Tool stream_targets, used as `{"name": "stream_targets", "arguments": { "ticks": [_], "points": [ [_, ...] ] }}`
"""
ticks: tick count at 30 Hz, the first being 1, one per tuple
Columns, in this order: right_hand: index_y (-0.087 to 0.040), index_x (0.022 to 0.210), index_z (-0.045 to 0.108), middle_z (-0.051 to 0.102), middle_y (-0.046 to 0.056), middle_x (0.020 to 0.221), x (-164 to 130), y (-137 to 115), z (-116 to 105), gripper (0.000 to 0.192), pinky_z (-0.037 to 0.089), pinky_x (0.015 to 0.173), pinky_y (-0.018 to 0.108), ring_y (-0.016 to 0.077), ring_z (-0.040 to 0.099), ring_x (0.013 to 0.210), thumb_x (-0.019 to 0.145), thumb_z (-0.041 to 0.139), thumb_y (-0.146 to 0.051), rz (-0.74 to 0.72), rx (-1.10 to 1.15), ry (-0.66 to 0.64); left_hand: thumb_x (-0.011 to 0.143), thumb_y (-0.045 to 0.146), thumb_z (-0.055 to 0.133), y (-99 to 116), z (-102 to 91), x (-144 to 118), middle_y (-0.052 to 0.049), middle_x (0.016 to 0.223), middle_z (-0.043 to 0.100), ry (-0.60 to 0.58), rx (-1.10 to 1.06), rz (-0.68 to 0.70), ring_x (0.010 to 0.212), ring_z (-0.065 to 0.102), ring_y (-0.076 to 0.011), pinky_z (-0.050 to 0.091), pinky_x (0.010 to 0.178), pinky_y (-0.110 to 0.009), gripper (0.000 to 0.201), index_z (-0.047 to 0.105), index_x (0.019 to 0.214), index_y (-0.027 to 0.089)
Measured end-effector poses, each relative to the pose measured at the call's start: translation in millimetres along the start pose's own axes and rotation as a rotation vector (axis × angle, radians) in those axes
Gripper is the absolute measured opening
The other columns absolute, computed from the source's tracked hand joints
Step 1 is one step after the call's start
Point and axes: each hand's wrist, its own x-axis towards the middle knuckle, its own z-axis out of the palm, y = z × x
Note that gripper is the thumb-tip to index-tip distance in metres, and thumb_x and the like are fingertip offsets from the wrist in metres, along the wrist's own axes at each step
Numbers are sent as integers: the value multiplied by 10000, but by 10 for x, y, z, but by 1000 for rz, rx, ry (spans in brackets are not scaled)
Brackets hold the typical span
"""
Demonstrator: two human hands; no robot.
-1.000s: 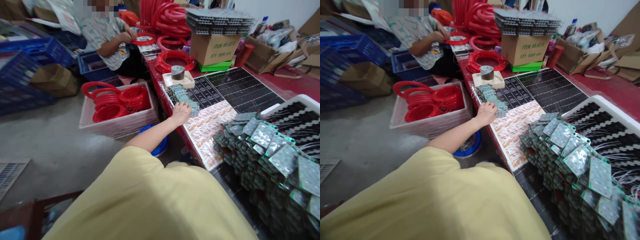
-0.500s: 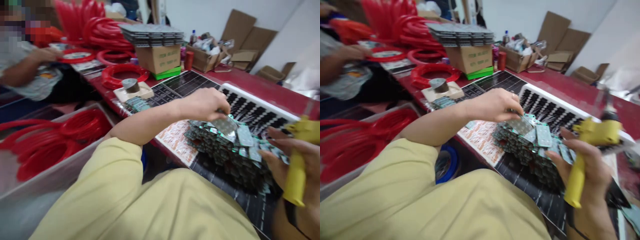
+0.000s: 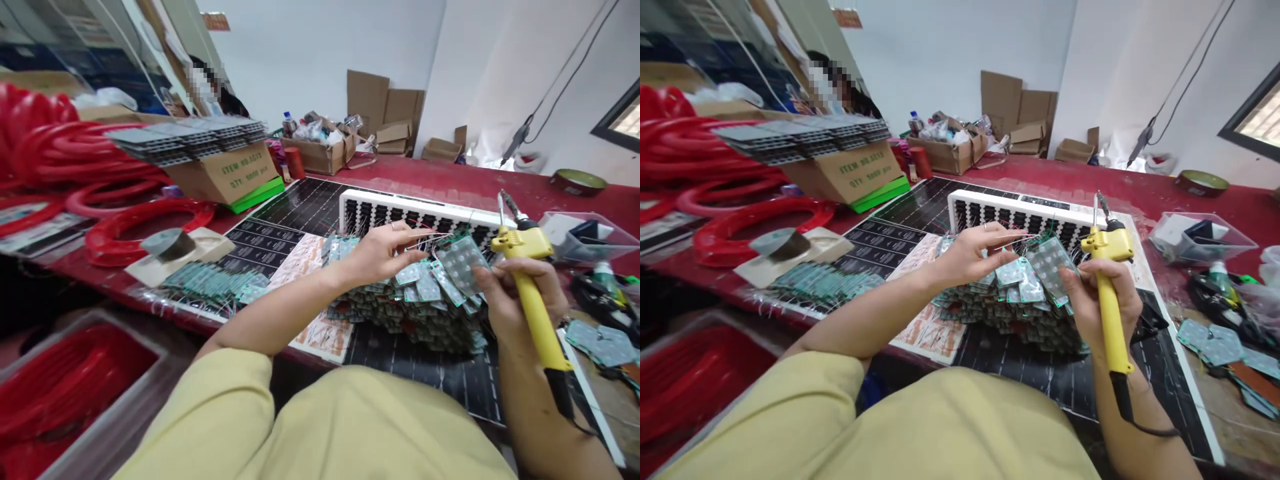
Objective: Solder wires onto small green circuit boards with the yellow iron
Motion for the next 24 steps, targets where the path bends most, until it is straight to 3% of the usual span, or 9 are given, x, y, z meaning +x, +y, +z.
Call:
{"name": "stream_targets", "arguments": {
  "ticks": [4,7,11,13,16,18,20,22,24],
  "points": [
    [-173,863,583,598,-36,736,-76,23,-5,237,466,562,138,51,548,586,763,790,-231,20,-14,-51,875,348,644,157,155,180,-75,844,702,156,-128,11,726,589,-113,464,689,-242,249,767,926,138],
    [-177,845,590,592,-37,732,-124,29,3,216,466,548,140,53,541,576,765,784,-226,13,-33,-68,784,477,727,181,206,334,-41,735,667,120,-313,-141,624,523,-89,409,580,-228,347,719,759,132],
    [-175,853,589,575,-43,713,-154,36,15,214,454,542,124,41,518,557,767,781,-214,-9,-53,-18,693,632,746,136,298,377,-5,632,604,122,-443,-303,575,472,-71,399,549,-219,510,653,684,130],
    [-174,868,590,570,-45,706,-159,44,24,215,453,549,115,38,521,559,769,779,-205,-20,-57,19,764,597,705,113,348,316,-12,653,623,222,-379,-237,586,493,-76,413,551,-219,466,655,686,140],
    [-170,890,584,569,-45,700,-169,54,47,209,460,563,111,37,533,565,785,763,-188,-19,-56,49,871,383,666,85,383,180,-32,725,671,397,-123,104,641,564,-84,446,575,-209,259,687,744,158],
    [-167,893,577,566,-46,698,-179,57,62,206,462,566,108,35,532,562,794,757,-187,-15,-55,57,877,255,662,73,358,99,-37,768,699,388,72,392,687,610,-89,489,635,-214,108,712,817,181],
    [-166,894,572,564,-48,695,-187,57,70,207,463,565,107,34,532,558,799,754,-190,-15,-57,55,887,248,646,69,290,47,-42,808,726,272,182,579,721,643,-101,525,687,-234,92,729,883,208],
    [-166,900,572,576,-45,710,-192,52,68,211,469,578,105,35,546,573,799,756,-189,-24,-65,53,933,317,580,74,197,33,-55,827,739,217,159,506,731,659,-116,539,691,-249,194,744,923,214],
    [-166,900,575,590,-42,731,-197,43,59,217,474,602,97,33,558,592,792,762,-180,-44,-80,54,957,397,529,81,110,58,-69,819,740,260,38,223,733,664,-129,538,679,-256,307,758,932,195]
  ]
}}
